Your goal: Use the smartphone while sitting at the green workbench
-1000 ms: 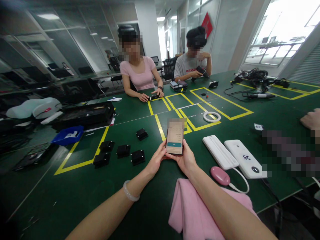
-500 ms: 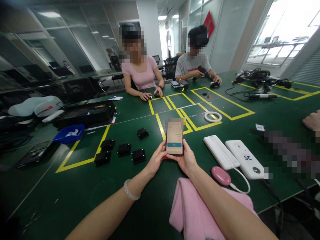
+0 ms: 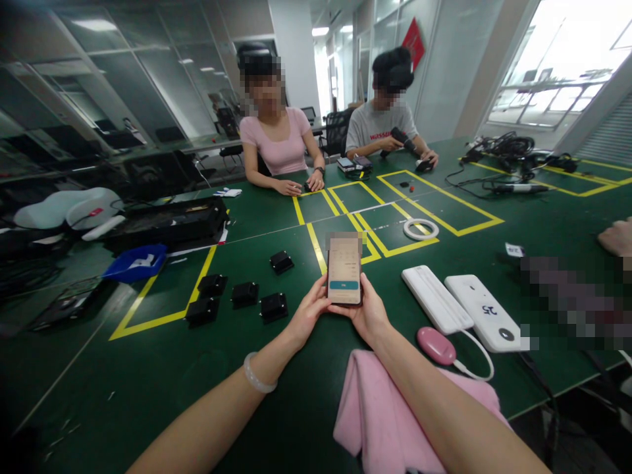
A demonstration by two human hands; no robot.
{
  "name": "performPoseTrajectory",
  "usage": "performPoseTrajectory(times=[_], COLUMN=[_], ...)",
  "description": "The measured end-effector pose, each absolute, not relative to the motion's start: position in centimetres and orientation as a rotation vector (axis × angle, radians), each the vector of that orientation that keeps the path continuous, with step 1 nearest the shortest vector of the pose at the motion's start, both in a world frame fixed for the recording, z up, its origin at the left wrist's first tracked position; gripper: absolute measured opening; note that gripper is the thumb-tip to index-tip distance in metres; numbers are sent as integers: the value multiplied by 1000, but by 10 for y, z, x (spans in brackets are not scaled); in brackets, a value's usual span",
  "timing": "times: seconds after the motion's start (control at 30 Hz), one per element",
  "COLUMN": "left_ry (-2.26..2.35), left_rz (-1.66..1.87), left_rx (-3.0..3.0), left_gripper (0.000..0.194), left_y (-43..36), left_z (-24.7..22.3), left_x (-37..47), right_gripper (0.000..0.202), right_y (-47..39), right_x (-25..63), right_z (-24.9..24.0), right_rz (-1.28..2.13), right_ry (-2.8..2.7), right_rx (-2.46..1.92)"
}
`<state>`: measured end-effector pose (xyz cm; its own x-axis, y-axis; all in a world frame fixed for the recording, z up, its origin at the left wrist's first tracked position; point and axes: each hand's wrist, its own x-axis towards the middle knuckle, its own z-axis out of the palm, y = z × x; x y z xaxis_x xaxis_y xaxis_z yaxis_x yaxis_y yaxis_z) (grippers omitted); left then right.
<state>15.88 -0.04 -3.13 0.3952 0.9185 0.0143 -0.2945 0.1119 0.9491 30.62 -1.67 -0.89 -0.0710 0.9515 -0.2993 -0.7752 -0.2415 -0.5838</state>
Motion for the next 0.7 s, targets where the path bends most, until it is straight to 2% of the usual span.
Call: performPoseTrajectory(times=[0.7], left_ry=[726], left_rz=[1022], left_rx=[1107], left_gripper=[68], left_y=[-1], left_z=[-32], left_x=[159], right_gripper=[39], right_y=[-17], right_x=[307], right_z=[-8], right_rz=[1667], right_ry=[-318], right_rx=[-771])
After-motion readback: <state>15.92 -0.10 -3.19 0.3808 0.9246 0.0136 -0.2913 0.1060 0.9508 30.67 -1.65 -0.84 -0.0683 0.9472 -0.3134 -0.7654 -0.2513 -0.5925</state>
